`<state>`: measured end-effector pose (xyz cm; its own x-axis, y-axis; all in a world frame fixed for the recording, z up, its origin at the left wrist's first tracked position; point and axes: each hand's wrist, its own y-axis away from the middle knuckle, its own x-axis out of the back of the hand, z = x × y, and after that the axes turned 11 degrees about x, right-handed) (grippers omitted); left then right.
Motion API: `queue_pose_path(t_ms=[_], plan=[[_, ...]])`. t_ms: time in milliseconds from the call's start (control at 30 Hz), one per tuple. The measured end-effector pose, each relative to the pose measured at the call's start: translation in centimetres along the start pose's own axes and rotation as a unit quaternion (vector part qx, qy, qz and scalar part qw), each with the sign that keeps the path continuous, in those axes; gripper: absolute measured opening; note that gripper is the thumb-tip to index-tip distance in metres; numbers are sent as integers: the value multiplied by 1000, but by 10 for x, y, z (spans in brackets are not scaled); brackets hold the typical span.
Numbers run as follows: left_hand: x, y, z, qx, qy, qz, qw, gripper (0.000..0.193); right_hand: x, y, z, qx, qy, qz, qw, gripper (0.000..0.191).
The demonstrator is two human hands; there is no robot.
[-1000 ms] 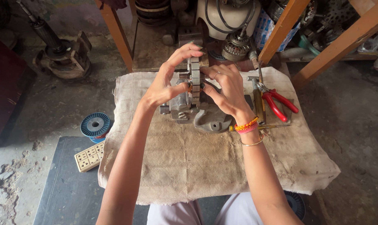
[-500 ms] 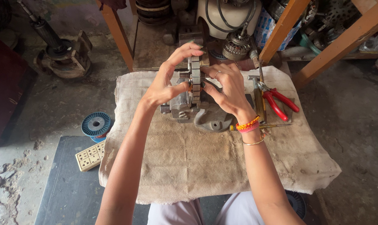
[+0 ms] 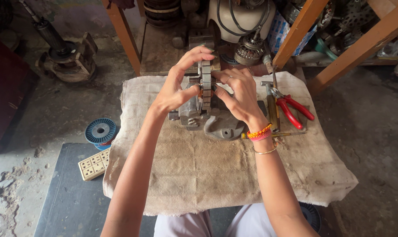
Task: The person sits at a bench vise holding an electric motor armature and winds copper wire by hand into the slots around the commutator, pressing and threading the wire into place segment by segment while rotating the armature in the vise.
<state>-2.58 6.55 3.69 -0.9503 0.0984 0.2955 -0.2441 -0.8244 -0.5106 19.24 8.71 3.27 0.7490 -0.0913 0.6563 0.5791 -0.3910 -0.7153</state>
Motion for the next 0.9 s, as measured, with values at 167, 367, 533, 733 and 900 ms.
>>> queue_pose_path(t_ms=[167, 367, 533, 733, 900], plan=[[-2, 1, -2, 2, 10, 7, 1000, 66, 0, 1, -1, 7, -3, 13, 1000, 49], [-5, -1, -4, 0, 29, 12, 1000, 66, 0, 0, -2, 4, 1, 11, 1000, 46], [-5, -3, -3, 12, 3, 24, 1000, 68, 0, -2, -3, -13, -5, 15, 1000, 45], [-7, 1, -2, 3, 15, 24, 1000, 64, -1, 0, -3, -4, 0, 22, 1000, 41], [-8, 1, -4, -1, 23, 27, 999, 67, -3, 1, -2, -9, 0, 30, 999, 40]])
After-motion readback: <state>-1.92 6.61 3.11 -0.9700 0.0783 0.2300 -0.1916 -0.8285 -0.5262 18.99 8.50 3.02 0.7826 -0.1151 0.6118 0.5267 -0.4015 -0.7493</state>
